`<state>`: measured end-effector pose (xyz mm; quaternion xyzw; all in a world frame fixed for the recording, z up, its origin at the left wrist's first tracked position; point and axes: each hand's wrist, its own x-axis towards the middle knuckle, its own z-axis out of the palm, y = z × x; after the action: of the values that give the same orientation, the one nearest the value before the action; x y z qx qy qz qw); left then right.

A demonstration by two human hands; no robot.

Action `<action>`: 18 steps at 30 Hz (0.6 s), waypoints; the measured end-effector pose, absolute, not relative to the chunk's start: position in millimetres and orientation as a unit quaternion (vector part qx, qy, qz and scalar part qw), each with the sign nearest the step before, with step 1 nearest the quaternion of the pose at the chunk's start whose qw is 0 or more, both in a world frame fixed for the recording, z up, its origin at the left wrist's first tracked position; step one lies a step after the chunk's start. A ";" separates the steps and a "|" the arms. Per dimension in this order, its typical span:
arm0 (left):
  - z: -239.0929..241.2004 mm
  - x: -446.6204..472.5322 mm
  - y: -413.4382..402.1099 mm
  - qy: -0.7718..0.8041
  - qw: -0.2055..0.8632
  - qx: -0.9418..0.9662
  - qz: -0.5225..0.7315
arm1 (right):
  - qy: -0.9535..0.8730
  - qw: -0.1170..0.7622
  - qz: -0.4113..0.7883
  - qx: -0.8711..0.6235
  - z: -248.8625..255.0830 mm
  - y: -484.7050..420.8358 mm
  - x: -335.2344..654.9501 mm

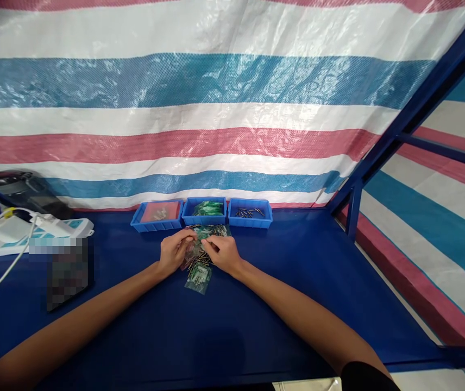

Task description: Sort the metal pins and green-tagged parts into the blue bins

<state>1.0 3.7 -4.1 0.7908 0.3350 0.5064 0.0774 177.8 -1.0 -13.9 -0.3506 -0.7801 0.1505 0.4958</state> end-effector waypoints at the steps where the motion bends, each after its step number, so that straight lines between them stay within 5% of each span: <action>1: -4.4 0.8 4.2 0.329 0.060 0.795 0.506 | -0.780 0.496 0.151 -0.349 -13.6 -1.2 177.8; 18: -4.1 0.2 5.5 0.320 0.047 0.807 0.494 | -0.765 0.508 0.155 -0.363 -11.2 -2.0 178.6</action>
<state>0.2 5.5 -4.1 0.8067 0.3204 0.4944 0.0466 178.6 -2.0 -11.2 -0.3632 -0.7653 0.1547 0.5084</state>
